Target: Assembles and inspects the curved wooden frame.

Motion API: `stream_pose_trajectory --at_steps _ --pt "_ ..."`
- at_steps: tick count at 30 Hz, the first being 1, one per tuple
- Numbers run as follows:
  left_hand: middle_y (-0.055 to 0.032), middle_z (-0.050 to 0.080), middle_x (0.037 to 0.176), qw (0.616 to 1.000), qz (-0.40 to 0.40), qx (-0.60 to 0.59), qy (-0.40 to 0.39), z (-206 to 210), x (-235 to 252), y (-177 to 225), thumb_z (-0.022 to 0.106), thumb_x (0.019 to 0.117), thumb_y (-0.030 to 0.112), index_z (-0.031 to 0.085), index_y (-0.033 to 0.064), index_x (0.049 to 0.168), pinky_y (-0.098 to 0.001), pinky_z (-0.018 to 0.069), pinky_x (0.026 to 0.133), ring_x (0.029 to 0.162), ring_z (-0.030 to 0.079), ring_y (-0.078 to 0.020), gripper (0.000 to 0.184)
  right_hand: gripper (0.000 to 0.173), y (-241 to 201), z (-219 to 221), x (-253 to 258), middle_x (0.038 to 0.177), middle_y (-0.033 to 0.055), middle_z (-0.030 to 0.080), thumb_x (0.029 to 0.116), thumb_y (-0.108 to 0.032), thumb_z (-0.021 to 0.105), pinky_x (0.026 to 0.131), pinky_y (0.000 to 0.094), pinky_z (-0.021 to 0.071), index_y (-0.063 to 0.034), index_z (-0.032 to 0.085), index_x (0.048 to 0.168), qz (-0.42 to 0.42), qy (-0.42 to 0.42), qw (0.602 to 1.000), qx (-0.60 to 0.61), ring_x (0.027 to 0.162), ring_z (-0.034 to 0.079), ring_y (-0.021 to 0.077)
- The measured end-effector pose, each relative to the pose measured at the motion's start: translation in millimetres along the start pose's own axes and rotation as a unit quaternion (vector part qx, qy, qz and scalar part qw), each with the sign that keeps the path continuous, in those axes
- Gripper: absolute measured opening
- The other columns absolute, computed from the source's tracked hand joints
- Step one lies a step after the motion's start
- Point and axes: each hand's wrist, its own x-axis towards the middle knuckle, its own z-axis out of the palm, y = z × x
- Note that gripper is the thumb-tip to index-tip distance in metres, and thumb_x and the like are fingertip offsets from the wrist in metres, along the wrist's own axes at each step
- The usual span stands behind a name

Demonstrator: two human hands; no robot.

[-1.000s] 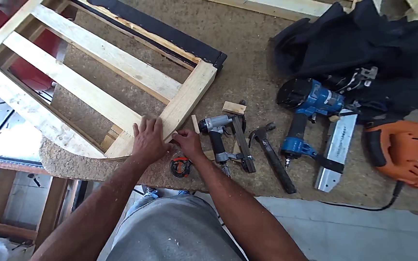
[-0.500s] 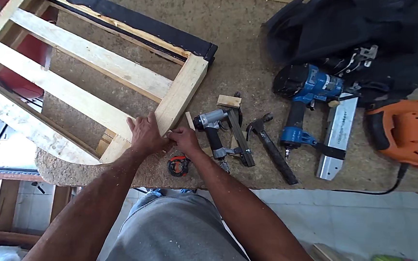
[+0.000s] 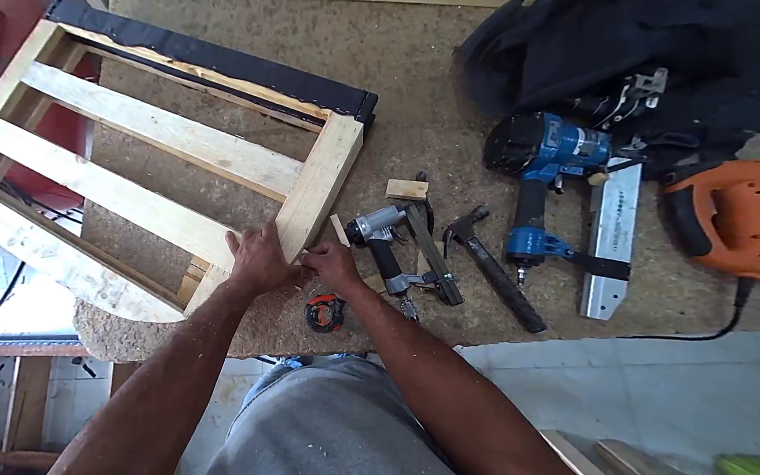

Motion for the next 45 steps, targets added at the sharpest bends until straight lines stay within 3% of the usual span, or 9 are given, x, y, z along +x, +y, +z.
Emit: stream_pose_trajectory --at_steps 8,12,22,25,27,28,34,40,45 --pt "-0.0154 0.068 0.118 0.999 -0.012 0.018 0.025 5 0 8 0.080 0.0642 0.068 0.040 0.0063 0.150 -0.0732 0.0210 0.114 0.125 0.056 -0.0390 0.113 0.026 -3 -1 1 0.087 0.0104 0.074 0.0860 -0.027 0.082 0.079 0.0468 0.0617 -0.0047 0.073 0.097 0.008 -0.005 1.000 -0.003 0.080 0.073 0.0230" --pt "-0.0162 0.069 0.115 0.999 -0.005 0.011 0.042 8 2 5 0.076 0.0721 0.064 0.044 0.0053 0.148 -0.0744 0.0208 0.114 0.124 0.057 -0.0402 0.101 0.040 -11 -3 -7 0.082 0.0078 0.072 0.0939 -0.047 0.071 0.075 0.0541 0.0540 -0.0084 0.071 0.083 0.006 -0.012 0.989 -0.147 0.079 0.068 0.0248" --pt "-0.0168 0.059 0.142 0.996 0.037 -0.048 -0.064 -12 6 -16 0.085 0.0664 0.070 0.026 0.0092 0.161 -0.0728 0.0088 0.120 0.139 0.048 -0.0368 0.127 0.037 5 -4 -1 0.094 0.0050 0.077 0.0920 -0.041 0.075 0.084 0.0490 0.0610 -0.0106 0.072 0.113 -0.043 -0.012 0.996 -0.083 0.086 0.074 0.0194" --pt "-0.0187 0.069 0.122 0.995 0.038 -0.039 -0.087 -26 15 -14 0.071 0.0773 0.077 0.048 0.0050 0.146 -0.0673 0.0239 0.120 0.123 0.062 -0.0368 0.102 0.039 6 -4 -4 0.095 0.0051 0.076 0.0915 -0.045 0.076 0.085 0.0505 0.0598 -0.0113 0.075 0.110 -0.061 0.005 0.993 -0.100 0.087 0.073 0.0195" --pt "-0.0222 0.069 0.108 0.993 0.012 -0.036 -0.111 -30 25 -12 0.066 0.0826 0.076 0.055 0.0043 0.134 -0.0674 0.0477 0.098 0.107 0.066 -0.0419 0.088 0.032 2 -2 -10 0.097 0.0023 0.076 0.0940 -0.043 0.073 0.085 0.0503 0.0592 -0.0151 0.077 0.109 -0.070 0.020 0.989 -0.131 0.090 0.072 0.0174" --pt "-0.0230 0.069 0.104 0.991 0.006 -0.036 -0.126 -32 30 -12 0.066 0.0838 0.075 0.056 0.0045 0.131 -0.0681 0.0514 0.089 0.101 0.068 -0.0433 0.085 0.029 1 0 -12 0.098 0.0007 0.077 0.0956 -0.042 0.071 0.086 0.0502 0.0590 -0.0172 0.078 0.109 -0.073 0.026 0.986 -0.148 0.091 0.072 0.0162" --pt "-0.0238 0.068 0.110 0.969 0.028 -0.067 -0.237 -44 57 -15 0.067 0.0896 0.065 0.057 -0.0014 0.129 -0.0655 0.0499 0.095 0.107 0.067 -0.0402 0.078 0.027 -1 1 -15 0.108 0.0027 0.073 0.0994 -0.038 0.066 0.091 0.0507 0.0567 -0.0169 0.079 0.111 -0.096 0.026 0.977 -0.187 0.101 0.069 0.0192" --pt "-0.0224 0.070 0.103 0.941 0.040 -0.095 -0.323 -48 75 -14 0.063 0.0965 0.056 0.066 -0.0061 0.109 -0.0587 0.0526 0.094 0.099 0.069 -0.0343 0.064 0.027 4 0 -12 0.104 0.0017 0.074 0.0991 -0.039 0.066 0.090 0.0501 0.0568 -0.0165 0.079 0.106 -0.115 0.031 0.978 -0.169 0.098 0.070 0.0177" --pt "-0.0178 0.072 0.102 0.894 -0.004 -0.164 -0.417 -57 88 -7 0.064 0.0999 0.042 0.065 -0.0060 0.113 -0.0468 0.0568 0.090 0.094 0.071 -0.0254 0.049 0.025 5 -3 -10 0.105 0.0015 0.072 0.0997 -0.036 0.066 0.088 0.0478 0.0563 -0.0146 0.079 0.102 -0.118 0.016 0.982 -0.149 0.096 0.068 0.0172"
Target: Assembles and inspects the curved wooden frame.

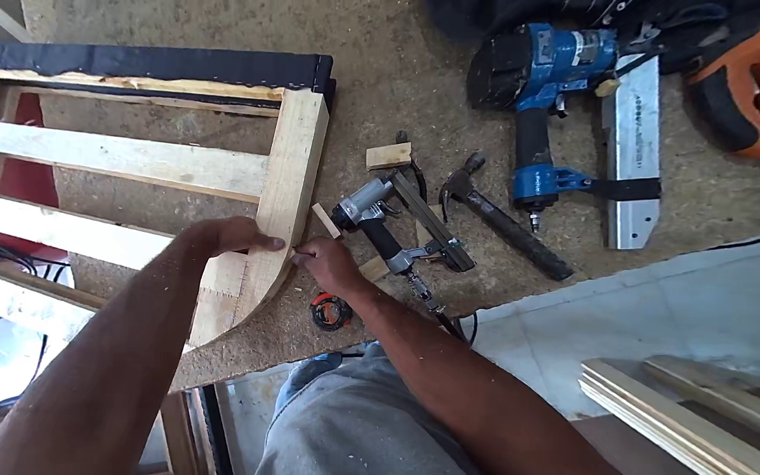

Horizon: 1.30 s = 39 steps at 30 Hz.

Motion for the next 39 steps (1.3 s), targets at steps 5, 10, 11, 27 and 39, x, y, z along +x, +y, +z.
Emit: stream_pose_trajectory --at_steps 5,10,11,27,39 --pt "-0.0123 0.075 0.101 0.992 0.009 -0.084 -0.098 -12 15 -10 0.062 0.1016 0.029 0.065 -0.0010 0.118 -0.0397 0.0607 0.087 0.092 0.074 -0.0202 0.035 0.024 -7 -9 1 0.104 0.0022 0.076 0.0965 -0.036 0.071 0.091 0.0499 0.0567 -0.0178 0.079 0.109 0.071 -0.020 0.996 0.051 0.099 0.071 0.0178" --pt "-0.0086 0.076 0.100 0.980 0.018 -0.130 -0.150 -21 26 -16 0.059 0.1007 0.019 0.066 0.0032 0.116 -0.0355 0.0615 0.084 0.090 0.074 -0.0167 0.023 0.025 -18 -5 -10 0.093 0.0036 0.075 0.0996 -0.036 0.066 0.083 0.0491 0.0568 -0.0155 0.080 0.104 0.088 0.012 0.996 0.031 0.089 0.071 0.0186" --pt "-0.0087 0.076 0.099 0.978 0.024 -0.138 -0.155 -22 28 -17 0.060 0.0988 0.018 0.067 0.0038 0.115 -0.0351 0.0617 0.083 0.089 0.074 -0.0166 0.023 0.026 -23 -2 -15 0.092 0.0049 0.075 0.1020 -0.034 0.063 0.082 0.0484 0.0570 -0.0142 0.080 0.106 0.090 0.017 0.995 0.033 0.087 0.071 0.0194" --pt "-0.0125 0.074 0.105 0.964 0.102 -0.183 -0.165 -10 39 -26 0.075 0.0893 0.006 0.058 0.0005 0.129 -0.0425 0.0614 0.086 0.092 0.073 -0.0208 0.044 0.028 -33 21 -20 0.075 0.0045 0.066 0.1040 -0.029 0.060 0.066 0.0443 0.0553 -0.0106 0.076 0.090 0.162 0.091 0.981 0.063 0.068 0.064 0.0185" --pt "-0.0102 0.075 0.100 0.968 0.093 -0.174 -0.155 -9 33 -19 0.075 0.0882 0.008 0.062 0.0015 0.122 -0.0385 0.0627 0.081 0.088 0.074 -0.0188 0.037 0.028 -33 23 -26 0.072 0.0036 0.063 0.1034 -0.027 0.061 0.062 0.0387 0.0522 -0.0092 0.074 0.086 0.139 0.110 0.981 0.080 0.064 0.059 0.0155"
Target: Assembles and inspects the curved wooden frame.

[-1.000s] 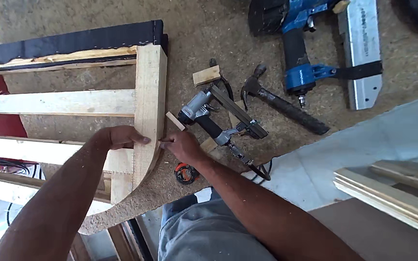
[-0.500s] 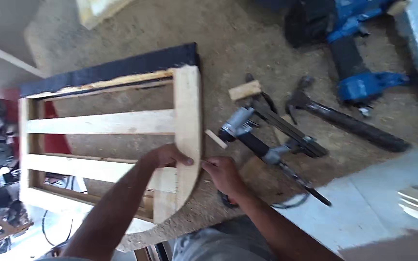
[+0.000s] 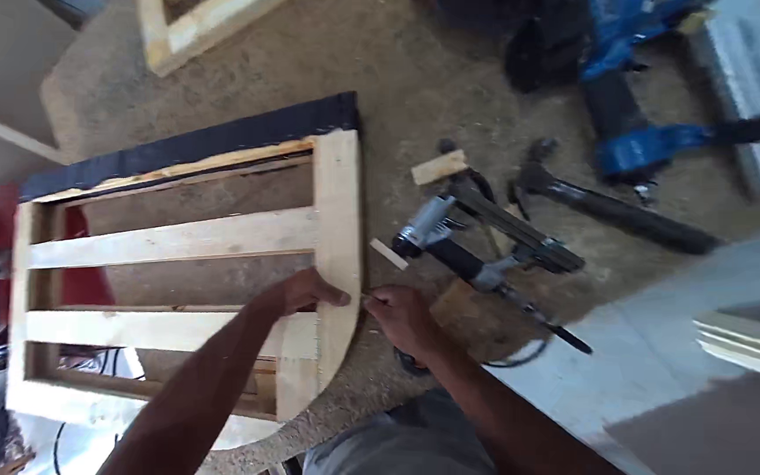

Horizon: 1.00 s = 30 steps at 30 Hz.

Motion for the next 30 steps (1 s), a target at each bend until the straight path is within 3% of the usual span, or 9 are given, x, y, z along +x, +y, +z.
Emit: stream_pose_trajectory --at_steps 1,3,5,8,11,15,19,24,30 --pt "-0.0097 0.075 0.099 1.000 0.005 -0.003 -0.001 0 0 0 0.075 0.0877 0.008 0.062 0.0024 0.122 -0.0376 0.0632 0.080 0.087 0.074 -0.0185 0.037 0.025 6 -1 -1 0.075 0.0020 0.066 0.1033 -0.028 0.061 0.061 0.0371 0.0524 -0.0113 0.077 0.093 -0.002 0.000 1.000 0.026 0.064 0.060 0.0133" --pt "-0.0105 0.075 0.101 1.000 0.007 0.002 0.006 -1 0 0 0.075 0.0873 0.008 0.061 0.0023 0.125 -0.0379 0.0632 0.081 0.088 0.074 -0.0194 0.040 0.027 8 -2 -10 0.099 0.0027 0.075 0.1054 -0.030 0.058 0.079 0.0404 0.0589 -0.0145 0.076 0.119 0.008 0.004 0.999 0.044 0.085 0.070 0.0136" --pt "-0.0099 0.075 0.099 0.999 0.012 0.027 0.024 2 -3 0 0.072 0.0879 0.008 0.061 0.0027 0.124 -0.0363 0.0630 0.079 0.085 0.074 -0.0186 0.038 0.032 2 -4 -27 0.119 0.0056 0.072 0.1063 -0.028 0.056 0.094 0.0432 0.0572 -0.0126 0.071 0.130 0.004 0.060 0.998 0.023 0.105 0.070 0.0176" --pt "-0.0097 0.075 0.095 0.998 0.023 0.044 0.039 3 -3 0 0.072 0.0866 0.009 0.063 0.0028 0.120 -0.0346 0.0631 0.075 0.082 0.074 -0.0183 0.035 0.027 10 -32 -44 0.117 0.0104 0.072 0.1025 -0.019 0.060 0.092 0.0439 0.0592 -0.0074 0.073 0.124 -0.070 0.215 0.972 -0.065 0.105 0.071 0.0228" --pt "-0.0127 0.075 0.096 0.997 0.019 0.050 0.057 3 -3 -2 0.072 0.0879 0.009 0.063 0.0004 0.120 -0.0360 0.0635 0.076 0.083 0.075 -0.0208 0.035 0.029 26 -89 -49 0.119 0.0143 0.070 0.1028 -0.022 0.059 0.094 0.0497 0.0566 -0.0079 0.072 0.124 -0.048 0.333 0.929 -0.156 0.111 0.067 0.0297" --pt "-0.0129 0.075 0.095 0.996 0.022 0.048 0.075 0 0 -6 0.076 0.0826 0.014 0.064 0.0009 0.118 -0.0370 0.0635 0.076 0.083 0.075 -0.0216 0.040 0.026 35 -146 -36 0.117 0.0152 0.070 0.1001 -0.020 0.063 0.098 0.0507 0.0539 -0.0061 0.073 0.120 -0.043 0.409 0.887 -0.208 0.114 0.064 0.0333" --pt "-0.0127 0.076 0.096 0.996 0.037 0.036 0.066 -3 0 -10 0.082 0.0724 0.022 0.065 0.0044 0.117 -0.0366 0.0631 0.077 0.085 0.075 -0.0211 0.050 0.025 22 -163 -21 0.115 0.0128 0.070 0.0999 -0.022 0.064 0.098 0.0487 0.0544 -0.0080 0.074 0.118 -0.044 0.377 0.891 -0.247 0.115 0.064 0.0317" --pt "-0.0122 0.076 0.098 0.997 0.032 0.030 0.070 -5 0 -12 0.083 0.0714 0.022 0.065 0.0051 0.116 -0.0371 0.0628 0.079 0.087 0.075 -0.0210 0.051 0.031 45 -201 -3 0.135 0.0176 0.064 0.1005 -0.015 0.061 0.106 0.0555 0.0488 -0.0062 0.068 0.129 -0.023 0.331 0.879 -0.342 0.130 0.057 0.0382" --pt "-0.0094 0.075 0.094 0.995 -0.001 0.040 0.087 5 -7 -4 0.071 0.0869 0.008 0.063 0.0021 0.117 -0.0341 0.0626 0.076 0.083 0.074 -0.0178 0.032 0.035 72 -250 34 0.127 0.0257 0.064 0.0990 -0.010 0.060 0.096 0.0648 0.0495 0.0000 0.060 0.133 -0.029 0.189 0.858 -0.477 0.123 0.059 0.0479"
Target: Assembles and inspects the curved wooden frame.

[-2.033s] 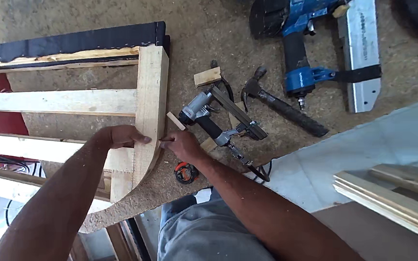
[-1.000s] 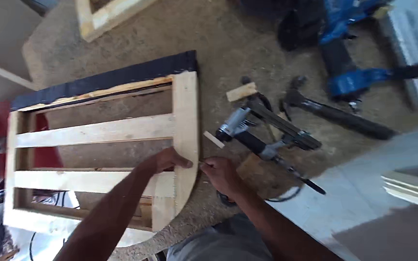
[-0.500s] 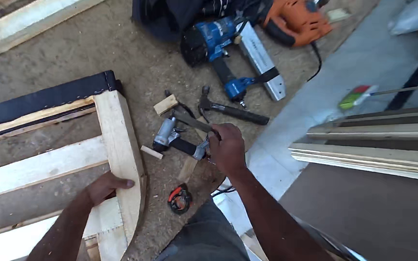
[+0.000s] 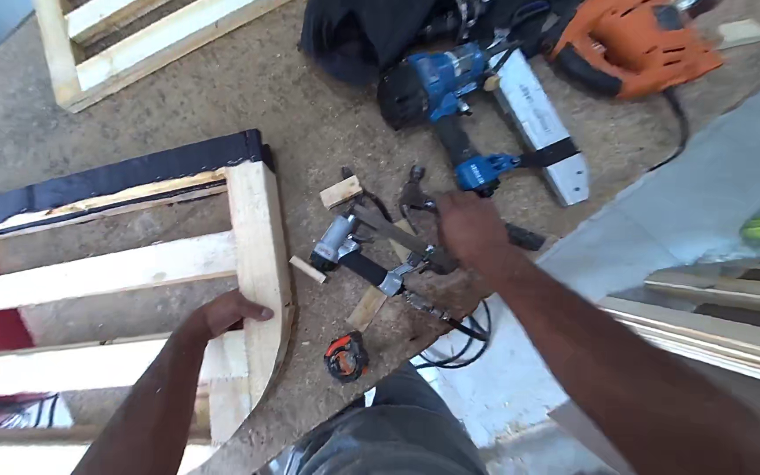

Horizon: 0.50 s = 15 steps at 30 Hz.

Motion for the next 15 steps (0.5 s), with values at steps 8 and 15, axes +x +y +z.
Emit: stream_pose_trajectory --at_steps 8,15 --pt "-0.0086 0.076 0.093 0.999 0.014 -0.005 -0.028 1 -1 1 0.074 0.0797 0.017 0.067 0.0053 0.113 -0.0361 0.0635 0.075 0.082 0.075 -0.0182 0.036 0.035 -33 -75 -28 0.124 0.0322 0.058 0.1030 -0.019 0.055 0.080 0.0695 0.0533 0.0065 0.057 0.127 0.053 0.018 0.998 0.031 0.113 0.060 0.0540" --pt "-0.0108 0.077 0.093 0.998 0.016 -0.008 -0.059 -7 5 -3 0.073 0.0831 0.015 0.070 0.0040 0.109 -0.0359 0.0633 0.076 0.083 0.075 -0.0190 0.028 0.054 -149 -56 -162 0.069 0.0054 0.060 0.1074 -0.055 0.032 0.044 0.0372 0.0549 -0.0088 0.060 0.111 0.136 -0.081 0.731 0.664 0.049 0.058 0.0192"
